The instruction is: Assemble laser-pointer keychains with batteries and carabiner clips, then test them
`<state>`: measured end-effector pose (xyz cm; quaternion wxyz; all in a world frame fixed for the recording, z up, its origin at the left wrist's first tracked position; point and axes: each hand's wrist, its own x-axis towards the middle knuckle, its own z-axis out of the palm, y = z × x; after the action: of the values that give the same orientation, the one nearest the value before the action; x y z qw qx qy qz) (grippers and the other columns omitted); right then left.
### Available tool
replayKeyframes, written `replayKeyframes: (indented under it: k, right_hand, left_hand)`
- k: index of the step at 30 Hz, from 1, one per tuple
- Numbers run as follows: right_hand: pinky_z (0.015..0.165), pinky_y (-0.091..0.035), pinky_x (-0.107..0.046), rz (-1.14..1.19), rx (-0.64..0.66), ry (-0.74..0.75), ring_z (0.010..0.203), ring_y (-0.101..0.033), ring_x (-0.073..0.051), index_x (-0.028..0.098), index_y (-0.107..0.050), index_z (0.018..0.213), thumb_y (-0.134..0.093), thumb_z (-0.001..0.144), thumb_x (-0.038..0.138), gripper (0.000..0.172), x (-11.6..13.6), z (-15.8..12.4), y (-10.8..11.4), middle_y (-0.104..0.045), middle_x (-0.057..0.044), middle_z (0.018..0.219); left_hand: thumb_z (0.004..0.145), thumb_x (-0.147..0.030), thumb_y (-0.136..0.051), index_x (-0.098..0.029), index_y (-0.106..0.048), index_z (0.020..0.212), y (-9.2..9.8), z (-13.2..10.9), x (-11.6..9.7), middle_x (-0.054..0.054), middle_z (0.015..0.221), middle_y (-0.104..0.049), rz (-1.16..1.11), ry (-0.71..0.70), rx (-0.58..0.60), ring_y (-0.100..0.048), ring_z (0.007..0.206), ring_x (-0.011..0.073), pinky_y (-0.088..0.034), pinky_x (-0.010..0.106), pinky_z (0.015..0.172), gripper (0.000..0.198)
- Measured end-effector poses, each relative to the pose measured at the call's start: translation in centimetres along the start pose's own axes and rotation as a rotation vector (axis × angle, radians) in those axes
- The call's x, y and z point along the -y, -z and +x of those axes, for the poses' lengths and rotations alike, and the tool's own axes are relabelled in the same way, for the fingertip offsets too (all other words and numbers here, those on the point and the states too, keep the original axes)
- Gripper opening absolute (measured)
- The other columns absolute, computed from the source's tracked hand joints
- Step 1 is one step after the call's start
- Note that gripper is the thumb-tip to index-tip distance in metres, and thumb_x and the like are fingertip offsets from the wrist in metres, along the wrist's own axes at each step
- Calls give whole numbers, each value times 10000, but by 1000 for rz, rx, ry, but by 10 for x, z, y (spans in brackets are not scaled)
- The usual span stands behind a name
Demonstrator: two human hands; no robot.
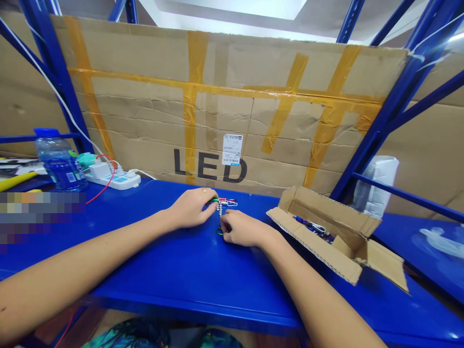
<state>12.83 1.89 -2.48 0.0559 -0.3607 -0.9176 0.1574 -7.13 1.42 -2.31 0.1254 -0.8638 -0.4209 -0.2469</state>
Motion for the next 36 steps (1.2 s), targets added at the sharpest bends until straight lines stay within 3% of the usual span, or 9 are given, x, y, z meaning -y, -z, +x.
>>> replayKeyframes:
  k: [4,8,11,14,17,20,24,30,36]
  right_hand:
    - [572,-349,-249,58,18,-26,641,-488,-134,187,-527,759,-569,685,95,125,-1,0,0,-582,-9,758]
    - [575,-380,-247,149,9,-17,657,-528,-144,180,-554,911,-580,681,79,252,-2,1,-4,-608,-7,784]
    - [613,-395,-265,129,4,24,676,-549,-156,168,-613,867,-559,764,117,128,-5,3,-5,-642,-28,784]
    - [677,-403,-286,92,-137,109,726,-560,-168,172,-623,768,-506,859,179,149,-11,5,0,-666,-42,812]
    - [725,-411,-296,130,-331,104,784,-575,-178,177,-631,793,-492,901,233,185,-16,6,5,-669,-42,839]
    - [652,-419,-279,285,-406,36,672,-585,-155,181,-625,847,-477,929,313,215,-17,7,6,-628,-12,738]
    - [522,-402,-248,513,-352,0,475,-548,-102,180,-596,872,-498,919,377,224,-12,7,4,-593,22,693]
    - [466,-387,-236,758,-313,-54,476,-481,-94,178,-540,735,-543,867,441,295,-9,8,5,-520,32,597]
    - [454,-387,-255,1102,-386,-94,466,-440,-89,171,-540,687,-673,755,356,237,-6,11,4,-495,35,559]
  left_hand:
    - [930,-269,-435,-149,-600,1015,0,0,0,100,998,-688,-9,-17,-24,-650,940,246,-506,363,788,221]
    - [929,-276,-437,-144,-599,1022,-1,0,0,104,999,-687,-14,-30,-35,-648,950,248,-509,368,794,228]
    - [925,-264,-438,-151,-598,1018,-1,-1,1,101,1002,-691,-26,-29,-35,-653,949,244,-509,368,801,218]
    - [910,-286,-474,-163,-588,1050,-2,-2,2,89,1017,-695,-70,-36,-50,-655,947,238,-509,364,802,218]
    - [890,-329,-530,-172,-575,1093,-4,-3,2,73,1038,-696,-140,-46,-65,-656,938,231,-508,352,790,261]
    - [907,-318,-521,-174,-603,1049,-7,-2,2,64,1004,-696,-184,-52,-51,-654,905,217,-495,335,769,218]
    - [913,-259,-504,-177,-631,914,-10,0,1,39,866,-684,-251,9,-43,-627,789,182,-456,293,680,151]
    - [844,-166,-529,-178,-631,837,-11,1,-1,8,770,-662,-375,93,-79,-574,696,147,-405,263,625,103]
    - [813,-136,-529,-182,-642,849,-11,0,-6,6,779,-673,-436,109,-100,-574,695,144,-398,259,624,126]
